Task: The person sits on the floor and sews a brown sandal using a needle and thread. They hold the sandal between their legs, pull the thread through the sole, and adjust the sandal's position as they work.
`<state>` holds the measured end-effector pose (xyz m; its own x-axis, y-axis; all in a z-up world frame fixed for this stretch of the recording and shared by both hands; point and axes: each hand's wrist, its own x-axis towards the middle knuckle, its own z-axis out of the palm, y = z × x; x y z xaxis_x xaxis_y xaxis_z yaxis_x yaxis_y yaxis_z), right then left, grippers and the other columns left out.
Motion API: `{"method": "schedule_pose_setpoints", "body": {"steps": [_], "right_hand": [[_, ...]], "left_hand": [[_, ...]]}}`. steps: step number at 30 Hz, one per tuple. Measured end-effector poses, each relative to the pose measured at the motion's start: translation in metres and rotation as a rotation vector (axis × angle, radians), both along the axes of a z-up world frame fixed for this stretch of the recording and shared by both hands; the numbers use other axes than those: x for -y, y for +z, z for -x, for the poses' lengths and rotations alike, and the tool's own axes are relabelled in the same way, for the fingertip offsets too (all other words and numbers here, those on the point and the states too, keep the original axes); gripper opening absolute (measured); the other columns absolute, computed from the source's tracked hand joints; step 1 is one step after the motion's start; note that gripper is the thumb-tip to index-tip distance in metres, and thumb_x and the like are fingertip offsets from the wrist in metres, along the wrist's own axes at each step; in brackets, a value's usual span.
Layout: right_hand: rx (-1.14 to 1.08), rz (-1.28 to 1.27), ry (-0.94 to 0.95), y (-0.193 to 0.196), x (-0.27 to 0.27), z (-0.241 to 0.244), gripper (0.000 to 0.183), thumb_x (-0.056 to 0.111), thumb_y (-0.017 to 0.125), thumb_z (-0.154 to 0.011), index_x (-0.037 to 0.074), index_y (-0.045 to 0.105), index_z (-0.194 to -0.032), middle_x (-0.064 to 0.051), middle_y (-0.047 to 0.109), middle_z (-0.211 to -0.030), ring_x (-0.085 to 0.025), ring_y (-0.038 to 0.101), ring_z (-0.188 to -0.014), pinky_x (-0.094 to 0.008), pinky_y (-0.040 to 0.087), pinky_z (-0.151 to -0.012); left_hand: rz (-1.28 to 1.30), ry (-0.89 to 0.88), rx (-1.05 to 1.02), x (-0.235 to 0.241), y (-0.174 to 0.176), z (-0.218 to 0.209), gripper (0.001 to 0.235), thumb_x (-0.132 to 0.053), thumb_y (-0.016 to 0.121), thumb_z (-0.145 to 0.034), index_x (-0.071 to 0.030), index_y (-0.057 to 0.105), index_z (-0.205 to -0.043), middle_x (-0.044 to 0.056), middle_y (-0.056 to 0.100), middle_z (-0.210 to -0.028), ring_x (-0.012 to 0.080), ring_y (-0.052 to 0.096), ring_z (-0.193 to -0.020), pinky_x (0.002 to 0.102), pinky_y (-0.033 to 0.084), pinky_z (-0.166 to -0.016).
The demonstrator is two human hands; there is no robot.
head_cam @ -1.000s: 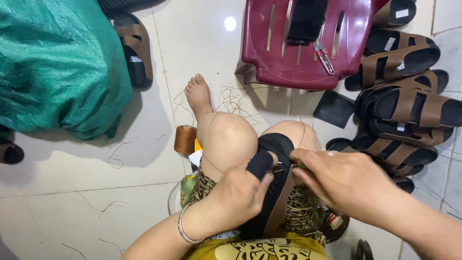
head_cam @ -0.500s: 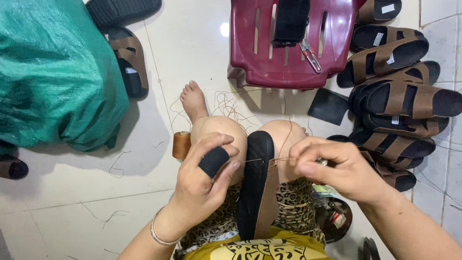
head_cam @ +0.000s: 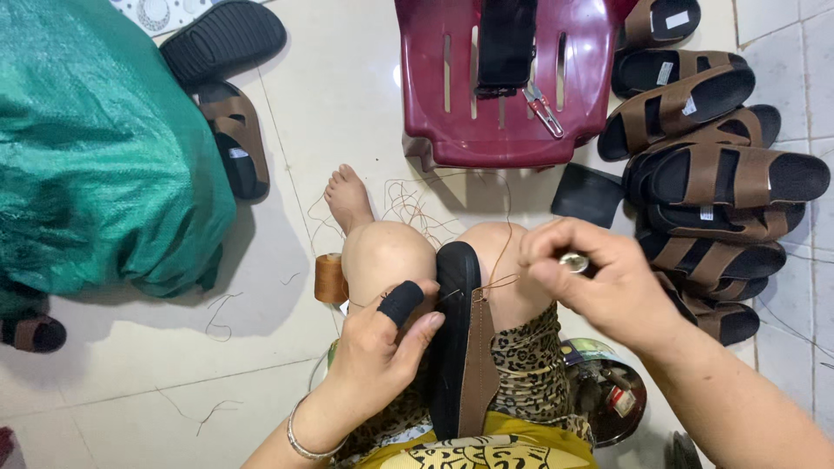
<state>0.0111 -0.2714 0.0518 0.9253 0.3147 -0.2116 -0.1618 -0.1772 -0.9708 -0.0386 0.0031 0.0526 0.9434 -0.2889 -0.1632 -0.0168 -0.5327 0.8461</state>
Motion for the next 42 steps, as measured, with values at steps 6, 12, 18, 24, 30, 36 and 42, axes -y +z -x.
{"method": "schedule_pose_setpoints", "body": {"steps": [6,12,18,24,30,36,42], "right_hand": [[-0.049,-0.088,0.036,-0.003,0.000,0.004,0.012,0.015,0.071,-0.092,0.006,0.072,-0.084,-0.006,0.072,-0.090,-0.015,0.067,-0.086,-0.030,0.054,-0.088],[0.038,0.272,0.052,-0.006,-0.010,0.016,0.019,0.020,0.084,-0.079,0.012,0.080,-0.096,-0.002,0.074,-0.100,-0.010,0.069,-0.088,-0.023,0.054,-0.086],[-0.008,-0.172,0.512,0.010,-0.025,0.010,0.016,0.022,0.061,-0.101,0.009,0.070,-0.097,-0.004,0.068,-0.100,-0.017,0.066,-0.096,-0.033,0.053,-0.093],[0.669,1.069,0.639,0.014,-0.010,0.028,0.028,0.012,0.067,-0.079,0.016,0.063,-0.106,0.002,0.064,-0.079,-0.028,0.068,-0.065,-0.043,0.054,-0.046],[0.841,0.726,0.192,-0.019,-0.028,0.010,0.007,0.021,0.072,-0.094,0.018,0.076,-0.090,0.002,0.076,-0.084,-0.014,0.066,-0.063,-0.029,0.053,-0.051],[0.746,0.994,-0.297,-0.027,0.091,-0.008,0.005,-0.010,0.079,-0.116,-0.005,0.077,-0.113,-0.018,0.075,-0.109,-0.034,0.068,-0.103,-0.045,0.053,-0.094],[0.496,0.496,0.047,-0.012,0.019,0.011,0.023,0.001,0.072,-0.089,0.003,0.076,-0.112,-0.013,0.077,-0.103,-0.019,0.073,-0.089,-0.030,0.064,-0.087]], "left_hand": [[0.193,0.161,-0.081,-0.003,0.005,0.016,0.019,-0.012,0.062,-0.095,-0.011,0.069,-0.113,-0.008,0.047,-0.063,0.0074,0.042,-0.056,0.023,0.041,-0.058],[0.116,0.168,0.082,-0.013,-0.001,0.017,0.038,-0.013,0.062,-0.098,-0.006,0.053,-0.135,0.003,0.072,-0.101,0.0112,0.064,-0.073,0.025,0.054,-0.071],[0.196,0.175,0.167,-0.010,0.008,0.016,0.028,-0.010,0.062,-0.097,-0.004,0.060,-0.125,0.013,0.067,-0.122,0.0214,0.065,-0.096,0.031,0.056,-0.086],[0.228,0.147,0.122,-0.005,0.002,0.014,0.025,-0.016,0.059,-0.099,-0.004,0.066,-0.120,0.014,0.071,-0.121,0.0282,0.069,-0.116,0.040,0.052,-0.105],[0.129,0.063,-0.087,0.004,-0.013,0.017,0.031,-0.024,0.053,-0.102,-0.008,0.067,-0.124,0.009,0.078,-0.119,0.0221,0.075,-0.110,0.032,0.054,-0.096],[-0.291,0.017,-0.348,-0.021,-0.038,0.036,0.070,-0.045,0.074,-0.097,-0.007,0.038,-0.050,0.004,0.036,-0.044,0.0176,0.030,-0.048,0.042,0.028,-0.046],[-0.374,-0.182,-0.557,-0.010,-0.031,0.018,0.071,-0.058,0.068,-0.099,-0.009,0.043,-0.053,0.006,0.047,-0.049,0.0242,0.040,-0.050,0.045,0.035,-0.050]]}}
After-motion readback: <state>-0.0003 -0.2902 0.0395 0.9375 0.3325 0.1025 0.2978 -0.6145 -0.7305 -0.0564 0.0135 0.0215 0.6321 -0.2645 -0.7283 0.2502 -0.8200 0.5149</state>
